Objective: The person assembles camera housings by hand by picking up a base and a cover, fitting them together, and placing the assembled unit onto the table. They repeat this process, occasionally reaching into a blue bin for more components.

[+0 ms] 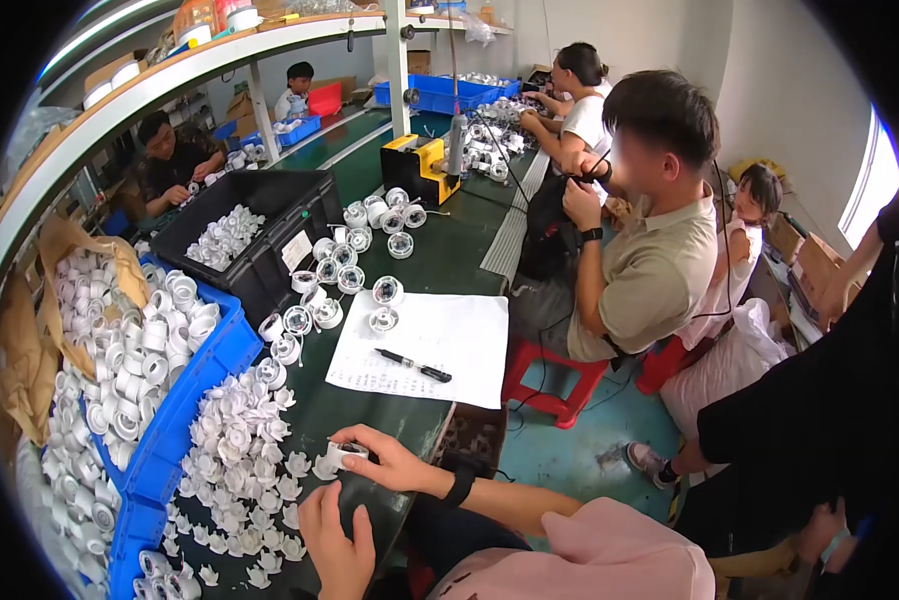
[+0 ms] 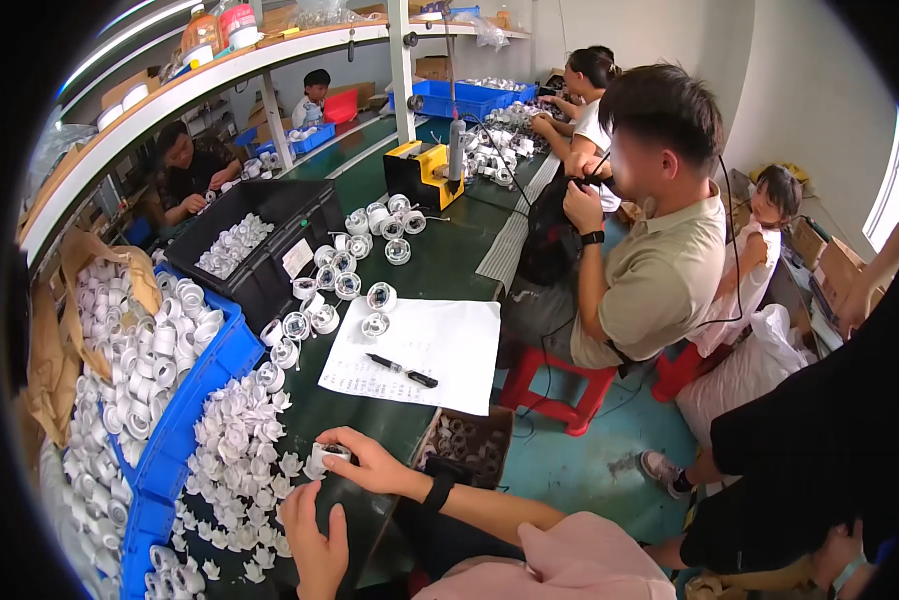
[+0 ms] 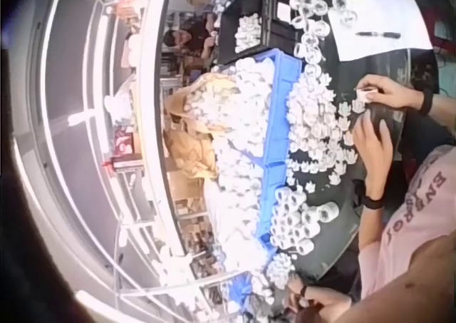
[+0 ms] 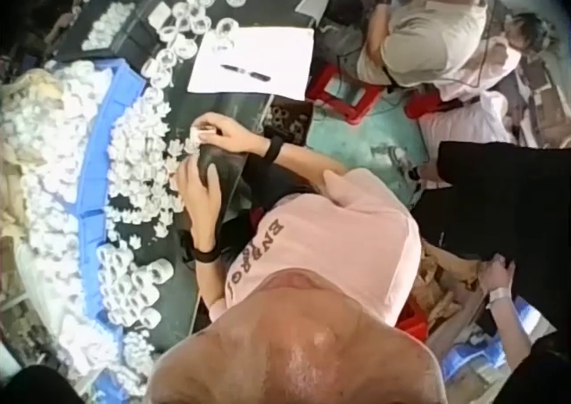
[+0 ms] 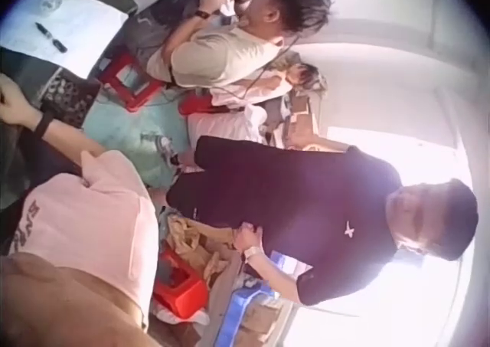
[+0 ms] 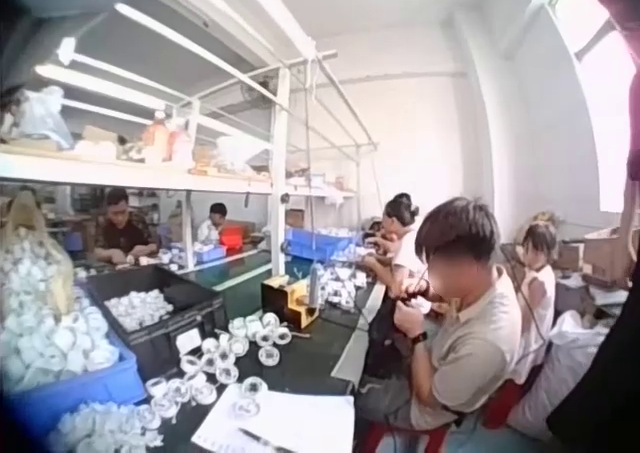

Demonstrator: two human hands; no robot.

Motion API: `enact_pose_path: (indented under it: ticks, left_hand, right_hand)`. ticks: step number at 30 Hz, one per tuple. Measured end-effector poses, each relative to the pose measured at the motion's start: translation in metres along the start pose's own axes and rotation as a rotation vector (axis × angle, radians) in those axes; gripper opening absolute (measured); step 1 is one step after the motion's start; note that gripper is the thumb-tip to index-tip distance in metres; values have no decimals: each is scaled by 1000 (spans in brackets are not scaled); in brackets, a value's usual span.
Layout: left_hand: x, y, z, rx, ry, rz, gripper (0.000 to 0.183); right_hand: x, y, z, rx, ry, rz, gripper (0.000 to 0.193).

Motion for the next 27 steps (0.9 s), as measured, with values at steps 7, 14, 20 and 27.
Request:
enact_pose_path:
  ticks: [7, 14, 20, 27]
  left_hand:
    - [-35, 66, -38, 154, -24, -206, 32]
    - [-64, 119, -72, 426, -102, -345, 28]
    - [-72, 144, -74, 528, -237, -396, 29]
    - [-83, 151, -77, 629, -167, -423, 28]
  right_hand:
    - [12, -7, 10, -61, -77, 133, 44]
    - [1, -25, 15, -139, 185, 7, 45]
    - [-6, -25, 56, -319, 504, -169, 44]
    - [-2, -25, 63, -340, 551, -179, 44]
Point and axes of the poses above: each hand's wrist, its own y-axis away from the middle knuckle, its own z-axis out of the palm, x = y × z, the point moved 8 cm from there along -y, towards the middle knuckle, and after that the axes turned 3 degrees about x, right-handed, at the moved point
